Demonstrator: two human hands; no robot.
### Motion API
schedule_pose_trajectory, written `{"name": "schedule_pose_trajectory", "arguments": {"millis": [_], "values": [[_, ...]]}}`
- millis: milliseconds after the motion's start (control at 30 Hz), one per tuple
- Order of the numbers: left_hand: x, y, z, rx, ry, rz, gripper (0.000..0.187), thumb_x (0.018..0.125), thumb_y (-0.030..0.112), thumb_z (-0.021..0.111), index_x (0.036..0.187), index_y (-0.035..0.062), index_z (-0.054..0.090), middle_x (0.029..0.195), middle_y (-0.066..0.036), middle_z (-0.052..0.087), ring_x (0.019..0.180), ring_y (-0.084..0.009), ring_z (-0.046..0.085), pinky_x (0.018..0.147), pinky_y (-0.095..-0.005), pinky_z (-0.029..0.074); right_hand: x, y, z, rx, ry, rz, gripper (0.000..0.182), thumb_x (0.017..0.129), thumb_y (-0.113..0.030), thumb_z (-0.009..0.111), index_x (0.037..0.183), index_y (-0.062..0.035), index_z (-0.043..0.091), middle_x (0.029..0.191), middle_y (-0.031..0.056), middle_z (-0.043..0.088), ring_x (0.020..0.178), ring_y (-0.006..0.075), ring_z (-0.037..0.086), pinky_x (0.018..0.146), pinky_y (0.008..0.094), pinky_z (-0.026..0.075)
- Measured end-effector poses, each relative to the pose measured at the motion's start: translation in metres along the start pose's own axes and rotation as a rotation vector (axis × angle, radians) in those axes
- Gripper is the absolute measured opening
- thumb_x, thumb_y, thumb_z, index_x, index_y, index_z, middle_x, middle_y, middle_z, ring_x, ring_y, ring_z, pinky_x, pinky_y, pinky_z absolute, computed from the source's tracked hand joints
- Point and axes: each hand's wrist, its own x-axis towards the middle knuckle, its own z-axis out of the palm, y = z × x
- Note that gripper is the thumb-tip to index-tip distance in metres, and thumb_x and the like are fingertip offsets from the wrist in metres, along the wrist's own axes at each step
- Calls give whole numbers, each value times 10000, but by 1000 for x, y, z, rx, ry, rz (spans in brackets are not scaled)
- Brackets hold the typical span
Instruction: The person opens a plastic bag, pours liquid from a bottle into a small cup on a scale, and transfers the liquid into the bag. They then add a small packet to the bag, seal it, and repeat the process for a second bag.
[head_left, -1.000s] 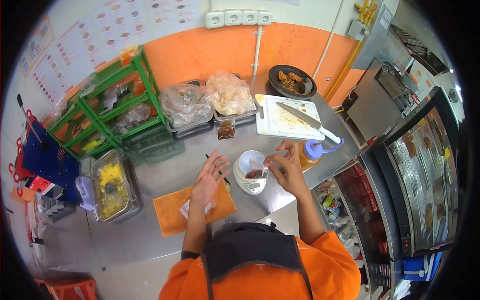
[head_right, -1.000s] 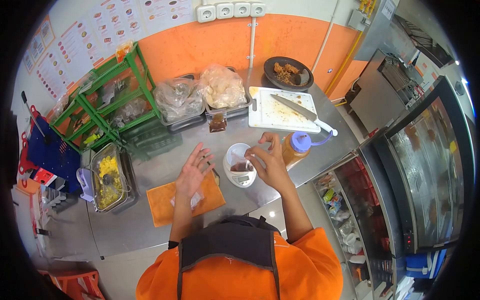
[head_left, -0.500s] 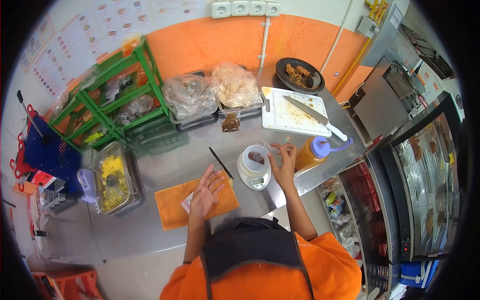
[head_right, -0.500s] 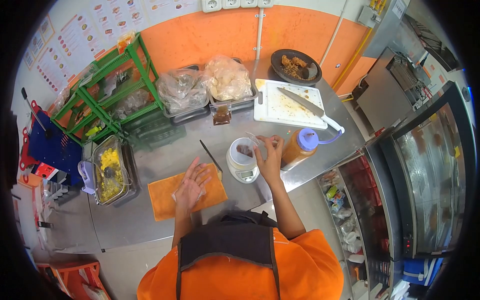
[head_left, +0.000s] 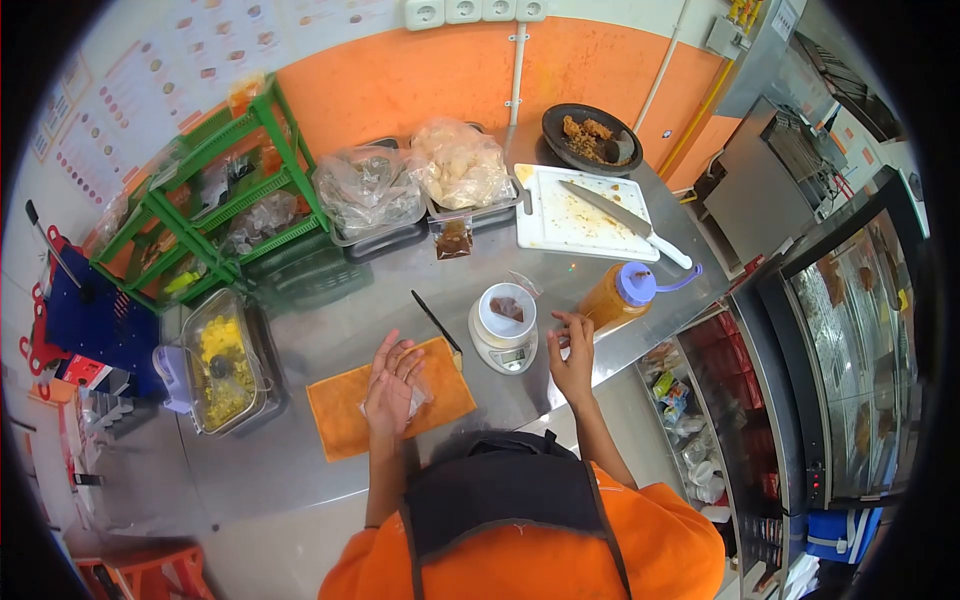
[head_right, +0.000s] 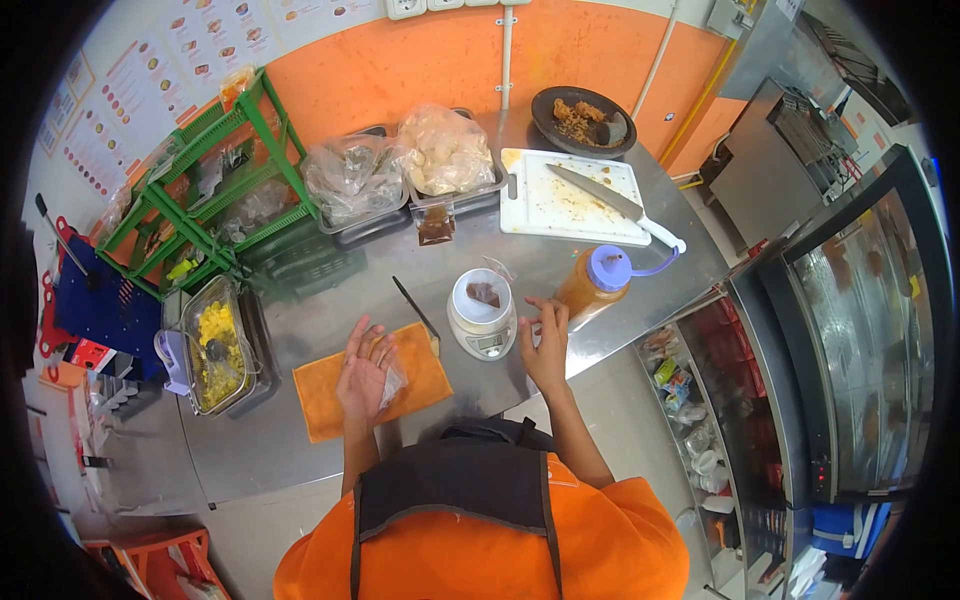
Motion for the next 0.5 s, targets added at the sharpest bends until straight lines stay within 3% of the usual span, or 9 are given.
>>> {"name": "schedule_pose_trajectory", "arguments": {"millis": [300,500], "values": [[4,-3,1,1,13,11,685,909,320,496,1458,-4,245,1298,-140,453,1213,-282,473,1056,-382,366,-21,10,-4,13,-3,69,202,860,-25,591,1062,-19,600,1017,114,524,744,165,584,636,282,465],[7,-4,10,3,17,-6,642,905,301,485,1438,6,284,1282,-134,469,1197,-275,484,1040,-382,376,-14,22,13,97,15,115,195,878,-58,601,1060,11,585,993,154,584,834,233,623,687,309,509]]}}
